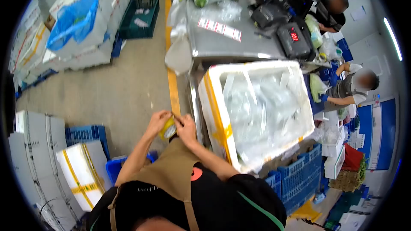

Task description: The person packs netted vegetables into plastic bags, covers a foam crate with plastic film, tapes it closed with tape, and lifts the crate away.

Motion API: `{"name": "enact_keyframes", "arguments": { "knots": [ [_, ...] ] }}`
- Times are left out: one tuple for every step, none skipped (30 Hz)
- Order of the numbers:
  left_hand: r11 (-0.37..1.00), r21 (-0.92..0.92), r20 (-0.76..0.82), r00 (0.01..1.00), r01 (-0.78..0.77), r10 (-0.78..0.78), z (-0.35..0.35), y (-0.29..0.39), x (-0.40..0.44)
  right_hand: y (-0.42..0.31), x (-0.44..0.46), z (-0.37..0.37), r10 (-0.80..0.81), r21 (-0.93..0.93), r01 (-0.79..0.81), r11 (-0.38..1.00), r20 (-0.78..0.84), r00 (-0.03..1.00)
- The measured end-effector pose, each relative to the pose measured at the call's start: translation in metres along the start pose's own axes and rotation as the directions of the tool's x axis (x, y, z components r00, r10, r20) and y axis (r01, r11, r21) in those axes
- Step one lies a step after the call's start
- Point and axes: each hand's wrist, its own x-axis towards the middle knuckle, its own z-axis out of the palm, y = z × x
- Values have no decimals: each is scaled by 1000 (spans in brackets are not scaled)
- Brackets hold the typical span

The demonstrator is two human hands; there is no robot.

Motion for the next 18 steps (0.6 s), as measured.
{"name": "enact_keyframes", "arguments": {
  "knots": [
    [999, 15, -19, 999, 39, -38, -13, 30, 3, -8, 13, 6, 40, 60, -41, 997, 13, 999],
    [996, 31, -36, 996, 84, -83, -24, 54, 7, -11, 26, 14, 47, 89, -48, 995, 19, 999],
    [995, 63, -44, 997, 72, -70, -32, 63, 19, -12, 42, 21, 50, 117, -53, 992, 23, 998],
    [994, 95, -51, 997, 63, -58, -41, 70, 31, -18, 58, 25, 48, 113, -50, 992, 22, 999],
    [990, 127, -55, 997, 58, -51, -48, 77, 43, -25, 73, 27, 51, 108, -53, 993, 23, 998],
    [988, 155, -64, 998, 6, 4, -53, 83, 55, -35, 88, 25, 93, 151, -98, 984, 43, 995],
    [982, 182, -72, 996, -42, 56, -57, 89, 65, -37, 100, 26, 101, 156, -108, 982, 52, 994],
    [974, 207, -76, 991, -89, 107, -61, 95, 76, -38, 112, 27, 110, 159, -118, 980, 61, 992],
    [965, 238, -71, 989, -108, 128, -64, 105, 86, -39, 125, 28, 122, 161, -131, 978, 68, 990],
    [955, 269, -61, 987, -126, 147, -68, 116, 93, -40, 138, 28, 144, 155, -155, 976, 79, 986],
    [944, 298, -48, 986, -141, 163, -70, 124, 102, -42, 149, 29, 129, 162, -137, 977, 55, 990],
    [940, 299, -47, 982, -162, 184, -72, 124, 114, -44, 161, 31, 119, 167, -122, 978, 31, 992],
    [937, 300, -43, 979, -179, 201, -74, 123, 127, -46, 171, 33, 112, 172, -112, 979, 9, 994],
    [934, 299, -40, 976, -195, 216, -76, 122, 138, -48, 180, 35, 133, 189, -128, 974, -12, 991],
    [953, 245, 18, 984, -177, 178, -81, 125, 151, -51, 190, 37, 153, 206, -143, 968, -33, 988],
    [969, 194, 80, 987, -155, 142, -88, 131, 165, -54, 203, 39, 172, 225, -155, 962, -56, 984],
    [981, 144, 144, 984, -127, 106, -94, 137, 179, -57, 214, 40, 190, 261, -170, 950, -56, 980],
    [987, 99, 256, 962, -124, 95, -100, 145, 193, -58, 224, 38, 209, 296, -185, 937, -54, 976]
  ]
}}
